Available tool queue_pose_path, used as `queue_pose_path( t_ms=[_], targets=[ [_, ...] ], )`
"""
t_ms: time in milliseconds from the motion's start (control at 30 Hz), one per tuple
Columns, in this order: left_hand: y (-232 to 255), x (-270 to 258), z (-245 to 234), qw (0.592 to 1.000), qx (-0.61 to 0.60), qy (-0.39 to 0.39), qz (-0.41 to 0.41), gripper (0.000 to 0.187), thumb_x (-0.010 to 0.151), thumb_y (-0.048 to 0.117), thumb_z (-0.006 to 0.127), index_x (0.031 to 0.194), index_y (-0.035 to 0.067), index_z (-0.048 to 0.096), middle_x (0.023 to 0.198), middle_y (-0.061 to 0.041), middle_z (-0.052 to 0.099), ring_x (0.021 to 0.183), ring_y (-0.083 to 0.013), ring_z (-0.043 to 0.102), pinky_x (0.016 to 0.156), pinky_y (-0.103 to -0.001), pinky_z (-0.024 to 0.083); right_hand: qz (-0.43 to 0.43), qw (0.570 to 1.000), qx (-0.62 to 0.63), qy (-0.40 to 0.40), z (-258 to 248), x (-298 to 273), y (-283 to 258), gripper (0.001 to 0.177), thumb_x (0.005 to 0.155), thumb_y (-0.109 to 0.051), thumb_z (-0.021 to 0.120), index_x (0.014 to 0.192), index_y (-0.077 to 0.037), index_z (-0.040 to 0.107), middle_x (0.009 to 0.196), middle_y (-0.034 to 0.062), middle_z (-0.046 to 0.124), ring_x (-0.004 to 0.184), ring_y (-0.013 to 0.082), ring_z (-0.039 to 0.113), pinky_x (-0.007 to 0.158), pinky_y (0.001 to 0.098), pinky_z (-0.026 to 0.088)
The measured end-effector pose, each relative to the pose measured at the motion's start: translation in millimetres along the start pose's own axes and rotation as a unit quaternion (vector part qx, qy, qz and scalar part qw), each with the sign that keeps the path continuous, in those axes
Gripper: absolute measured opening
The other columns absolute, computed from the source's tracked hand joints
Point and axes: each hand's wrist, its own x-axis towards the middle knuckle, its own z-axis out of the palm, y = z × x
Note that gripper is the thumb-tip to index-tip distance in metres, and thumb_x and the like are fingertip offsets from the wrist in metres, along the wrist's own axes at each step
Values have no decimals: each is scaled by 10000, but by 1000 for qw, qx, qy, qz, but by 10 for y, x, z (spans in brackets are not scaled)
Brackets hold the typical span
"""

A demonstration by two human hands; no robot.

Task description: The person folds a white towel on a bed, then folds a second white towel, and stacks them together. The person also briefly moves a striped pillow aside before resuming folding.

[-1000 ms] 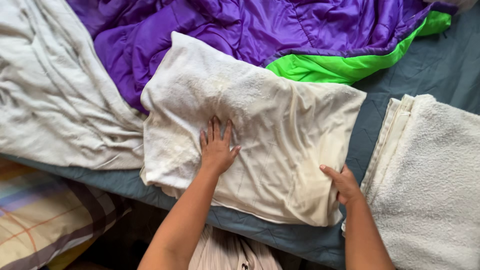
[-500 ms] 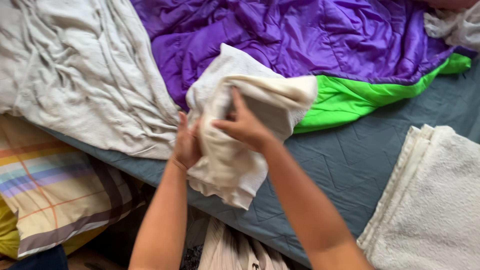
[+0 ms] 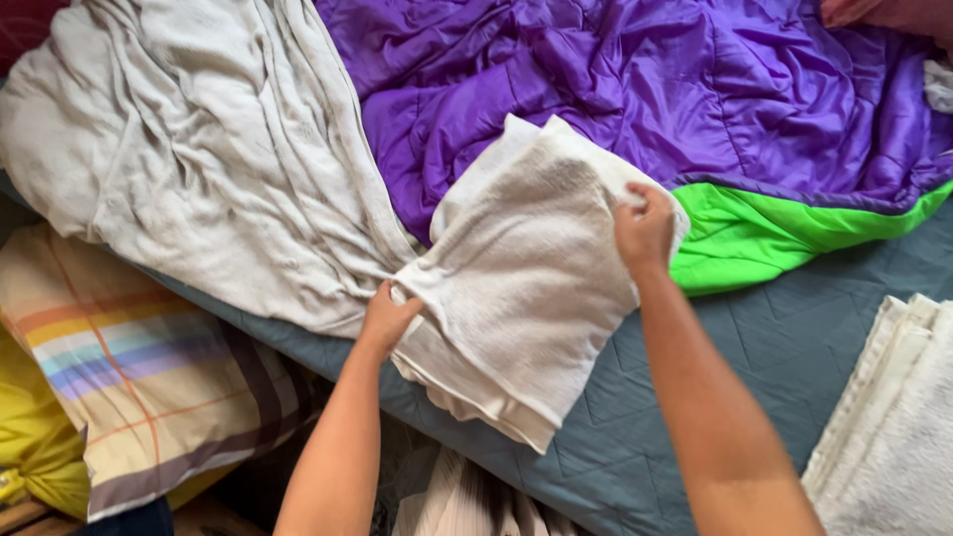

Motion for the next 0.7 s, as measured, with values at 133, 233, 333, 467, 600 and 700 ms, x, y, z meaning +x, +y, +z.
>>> queue_pose_path(
  t_ms=[133,233,333,467,600,700],
  targets=[
    [243,-43,121,998,70,-7,-6,691,773,279,857,1338,40,538,1177,-124,688,1035,-226,680,892,-341,523,-123,980,-146,47,129,458,430,462,910,-208,756,1284,47,662,1297,268,641,1150,482,542,947,557,410],
    [194,-78,145,996,57,-42,58,468,799,219,795,1225,55,689,1094,-94,775,990,-210,721,877,-334,544,-37,971,-234,9,255,705,512,817,856,-432,895,1390,104,588,1171,346,642,1096,620,532,864,902,250],
    [143,-215,-89,994,-17,-93,62,428,806,165,797,1208,68,687,1089,-57,749,994,-177,688,879,-320,544,176,959,-164,-148,33,673,126,379,975,-329,725,1229,-50,693,1169,190,702,1127,391,616,1077,720,220],
    [114,-512,-555,981,-125,-147,-2,394,820,116,784,1194,53,674,1046,-47,702,954,-154,646,849,-320,535,83,993,-81,-30,-161,761,-587,299,952,-301,740,1195,-128,719,1116,94,758,1061,293,689,1074,566,316],
    [28,-394,-655,983,-166,-76,-7,451,778,83,728,1224,73,664,1056,-74,709,923,-189,666,825,-353,558,8,995,-93,-18,112,919,-870,308,926,-320,799,1181,-161,737,1208,78,717,1157,292,634,1036,558,327],
    [21,-224,-603,997,49,46,29,487,807,70,684,1289,81,613,1070,-106,716,932,-256,674,840,-378,549,41,988,-132,-67,264,772,-844,482,859,-341,823,1283,-182,658,1265,83,651,1270,329,478,1016,658,210]
  ],
)
